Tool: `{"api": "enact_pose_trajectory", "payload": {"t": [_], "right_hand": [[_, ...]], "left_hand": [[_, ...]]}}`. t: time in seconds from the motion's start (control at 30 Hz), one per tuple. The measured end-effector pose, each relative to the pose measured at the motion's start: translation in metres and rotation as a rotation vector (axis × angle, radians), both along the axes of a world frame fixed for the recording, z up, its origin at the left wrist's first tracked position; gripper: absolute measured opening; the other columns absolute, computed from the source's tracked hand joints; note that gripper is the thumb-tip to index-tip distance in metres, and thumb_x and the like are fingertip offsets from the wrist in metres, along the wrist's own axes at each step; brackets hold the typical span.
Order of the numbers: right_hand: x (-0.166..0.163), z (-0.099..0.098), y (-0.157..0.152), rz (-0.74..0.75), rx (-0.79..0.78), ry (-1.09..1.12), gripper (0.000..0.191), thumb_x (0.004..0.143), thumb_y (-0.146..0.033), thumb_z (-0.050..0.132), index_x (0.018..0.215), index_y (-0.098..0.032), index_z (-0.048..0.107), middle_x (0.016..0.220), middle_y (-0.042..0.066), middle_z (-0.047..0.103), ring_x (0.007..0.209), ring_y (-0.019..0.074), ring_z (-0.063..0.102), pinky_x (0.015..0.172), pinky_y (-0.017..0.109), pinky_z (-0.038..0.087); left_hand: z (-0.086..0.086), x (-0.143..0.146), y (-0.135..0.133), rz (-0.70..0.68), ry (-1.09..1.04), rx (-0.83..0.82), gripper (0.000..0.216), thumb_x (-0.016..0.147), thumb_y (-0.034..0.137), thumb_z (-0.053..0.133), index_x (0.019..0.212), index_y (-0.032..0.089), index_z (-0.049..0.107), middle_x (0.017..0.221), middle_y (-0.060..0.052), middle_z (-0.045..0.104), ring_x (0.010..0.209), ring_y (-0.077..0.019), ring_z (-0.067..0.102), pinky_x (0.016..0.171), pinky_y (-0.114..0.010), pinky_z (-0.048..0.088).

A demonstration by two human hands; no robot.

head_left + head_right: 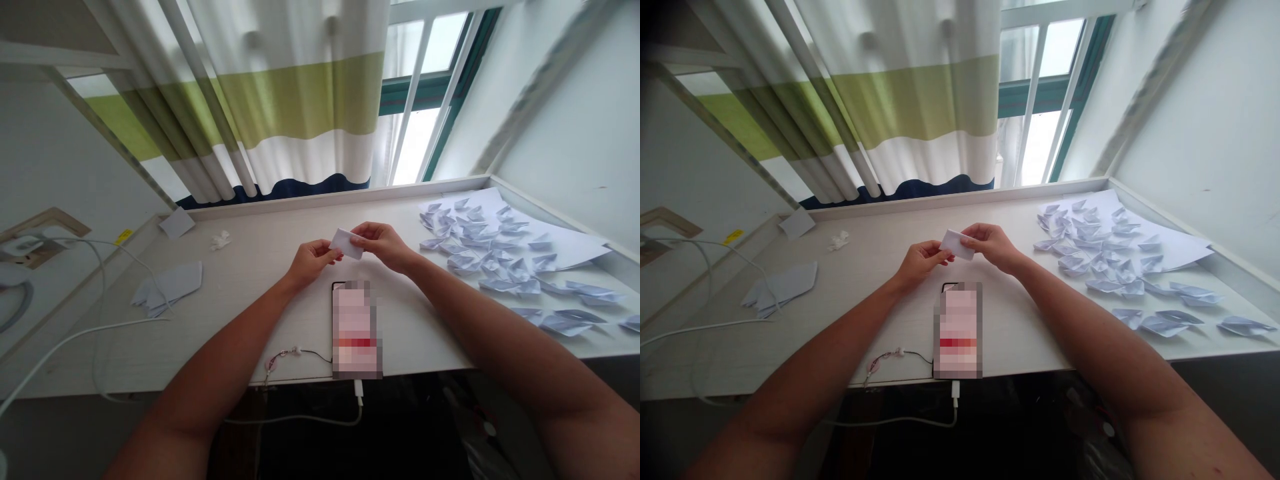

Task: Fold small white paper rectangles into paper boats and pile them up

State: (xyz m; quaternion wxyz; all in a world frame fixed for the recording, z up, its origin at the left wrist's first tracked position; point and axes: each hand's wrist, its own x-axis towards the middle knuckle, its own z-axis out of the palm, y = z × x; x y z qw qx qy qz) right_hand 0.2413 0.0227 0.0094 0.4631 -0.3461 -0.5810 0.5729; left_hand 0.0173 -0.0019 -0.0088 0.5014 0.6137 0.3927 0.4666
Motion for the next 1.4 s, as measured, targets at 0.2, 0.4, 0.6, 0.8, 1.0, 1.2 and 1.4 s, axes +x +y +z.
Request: {"api": "enact_pose_trajectory", "payload": {"t": [0.2, 0.4, 0.6, 0.8, 1.0, 1.2, 1.4], "right_hand": [[-0.0001, 0.0029, -0.0018, 0.023, -0.035, -0.039, 0.038, 0.068, -0.046, 0.098, 0.080, -0.018, 0.076, 0.076, 0.002, 0.072, 0.071, 0.0162, 0.063, 0.067, 0.032, 0.049], [-0.0003, 0.0045, -0.0039, 0.052, -0.035, -0.073, 0.047, 0.066, -0.057, 0.098, 0.085, -0.017, 0.083, 0.079, 0.004, 0.076, 0.073, 0.0173, 0.065, 0.072, 0.034, 0.051], [-0.0034, 0.0038, -0.0047, 0.025, -0.038, -0.025, 0.052, 0.060, -0.062, 0.102, 0.081, -0.018, 0.080, 0.081, 0.004, 0.077, 0.076, 0.0186, 0.067, 0.074, 0.035, 0.055], [-0.0023, -0.0005, -0.0036, 0.059, -0.038, -0.077, 0.048, 0.068, -0.059, 0.099, 0.081, -0.018, 0.078, 0.079, 0.005, 0.074, 0.074, 0.0180, 0.066, 0.075, 0.036, 0.054], [-0.0020, 0.0013, -0.0059, 0.096, -0.031, -0.146, 0.046, 0.070, -0.058, 0.098, 0.078, -0.016, 0.079, 0.073, 0.005, 0.074, 0.070, 0.0172, 0.066, 0.071, 0.033, 0.052], [-0.0013, 0.0007, -0.0047, 0.131, -0.004, -0.198, 0.050, 0.069, -0.061, 0.097, 0.075, -0.015, 0.079, 0.067, 0.004, 0.072, 0.065, 0.0154, 0.064, 0.065, 0.030, 0.049], [-0.0015, -0.0007, -0.0031, 0.104, 0.017, -0.149, 0.057, 0.067, -0.068, 0.097, 0.078, -0.016, 0.078, 0.073, 0.006, 0.075, 0.069, 0.0176, 0.067, 0.069, 0.033, 0.054]], "left_hand": [[0.0015, -0.0022, 0.0006, 0.036, -0.010, 0.020, 0.041, 0.076, 0.054, 0.091, 0.087, 0.016, 0.079, 0.082, -0.008, 0.080, 0.077, -0.0200, 0.072, 0.079, -0.037, 0.059], [0.0039, -0.0035, -0.0005, 0.043, -0.021, 0.027, 0.038, 0.081, 0.053, 0.086, 0.085, 0.016, 0.078, 0.081, -0.007, 0.078, 0.078, -0.0189, 0.071, 0.081, -0.037, 0.060], [0.0038, -0.0015, -0.0029, 0.006, 0.017, -0.007, 0.042, 0.081, 0.057, 0.086, 0.082, 0.017, 0.078, 0.083, -0.008, 0.078, 0.079, -0.0194, 0.071, 0.081, -0.037, 0.060], [0.0021, -0.0016, -0.0017, 0.025, 0.039, 0.018, 0.050, 0.081, 0.066, 0.084, 0.079, 0.017, 0.077, 0.078, -0.007, 0.077, 0.075, -0.0193, 0.070, 0.077, -0.037, 0.061], [0.0030, -0.0021, -0.0013, 0.059, 0.051, 0.035, 0.053, 0.084, 0.070, 0.081, 0.081, 0.017, 0.079, 0.077, -0.007, 0.075, 0.071, -0.0184, 0.068, 0.074, -0.035, 0.059], [0.0049, -0.0022, -0.0017, 0.079, 0.097, 0.076, 0.056, 0.084, 0.073, 0.078, 0.073, 0.018, 0.075, 0.070, -0.006, 0.073, 0.066, -0.0175, 0.066, 0.068, -0.032, 0.057], [0.0041, -0.0008, -0.0026, 0.066, 0.069, 0.029, 0.052, 0.079, 0.068, 0.085, 0.080, 0.017, 0.077, 0.074, -0.007, 0.076, 0.067, -0.0170, 0.066, 0.066, -0.031, 0.054]]}}
